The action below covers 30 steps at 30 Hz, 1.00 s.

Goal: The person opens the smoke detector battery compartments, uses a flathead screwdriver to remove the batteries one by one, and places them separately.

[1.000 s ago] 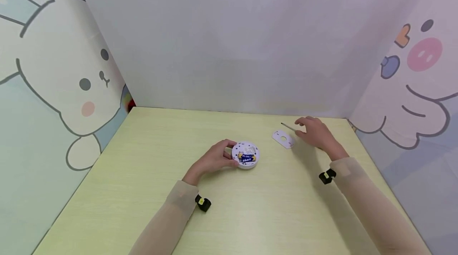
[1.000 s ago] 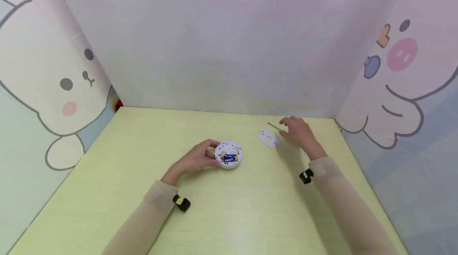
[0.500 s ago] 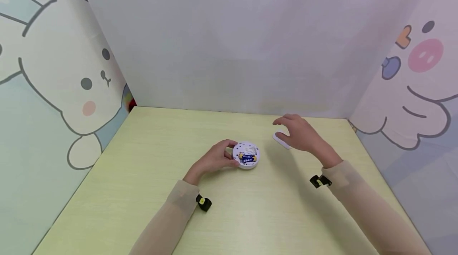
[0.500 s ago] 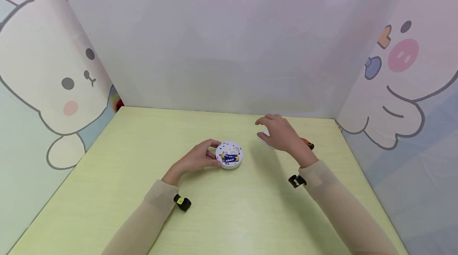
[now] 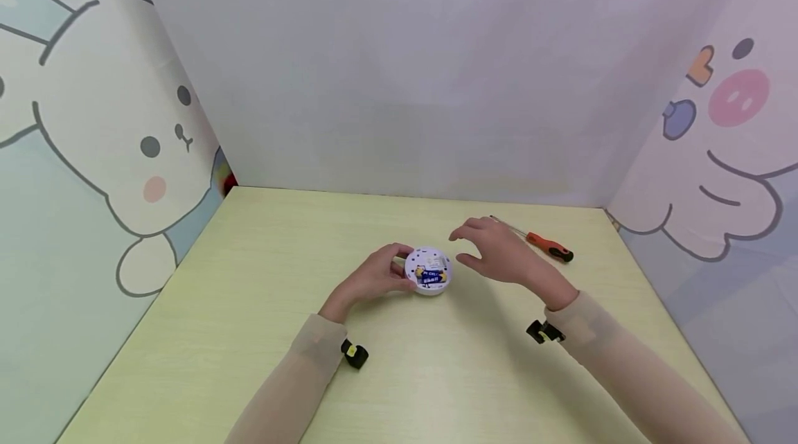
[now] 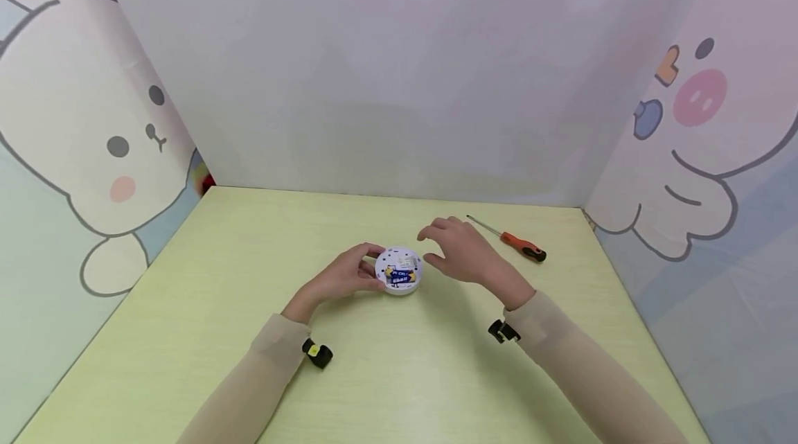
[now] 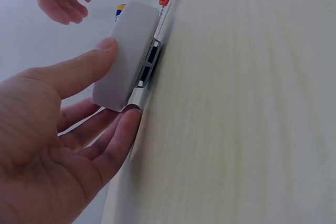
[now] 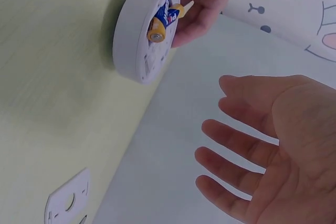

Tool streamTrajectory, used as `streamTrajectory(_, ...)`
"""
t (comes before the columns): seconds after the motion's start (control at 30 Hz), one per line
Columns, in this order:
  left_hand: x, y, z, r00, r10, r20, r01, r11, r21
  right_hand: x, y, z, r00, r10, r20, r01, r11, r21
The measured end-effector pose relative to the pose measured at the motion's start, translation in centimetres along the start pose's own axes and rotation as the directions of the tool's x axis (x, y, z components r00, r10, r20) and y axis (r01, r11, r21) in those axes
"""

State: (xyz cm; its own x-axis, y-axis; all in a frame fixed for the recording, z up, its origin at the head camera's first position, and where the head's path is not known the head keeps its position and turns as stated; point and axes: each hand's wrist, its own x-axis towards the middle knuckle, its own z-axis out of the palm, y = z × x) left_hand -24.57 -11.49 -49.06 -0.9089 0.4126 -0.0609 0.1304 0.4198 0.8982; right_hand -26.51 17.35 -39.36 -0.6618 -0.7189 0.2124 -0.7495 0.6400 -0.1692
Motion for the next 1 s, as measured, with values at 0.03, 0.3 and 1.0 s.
streamTrajectory(0.03, 0.0, 0.0, 0.0, 1.000, 0.005, 0.002, -0.005, 1.000, -0.001, 0.0, -0.1, 0.2, 1.000, -0.006, 0.004, 0.006, 1.000, 0.000)
streamTrajectory(0.3, 0.0, 0.0, 0.0, 1.000, 0.004, 0.000, -0.004, 1.000, 0.019, 0.3, -1.2, 1.3, 0.999, -0.039, 0.001, 0.038, 0.998, 0.053)
streamTrajectory(1.0, 0.1, -0.5, -0.1, 1.000, 0.009, 0.000, -0.009, 1.000, 0.024, 0.8, -2.0, 3.7, 0.993, -0.055, 0.102, 0.046, 0.995, 0.092)
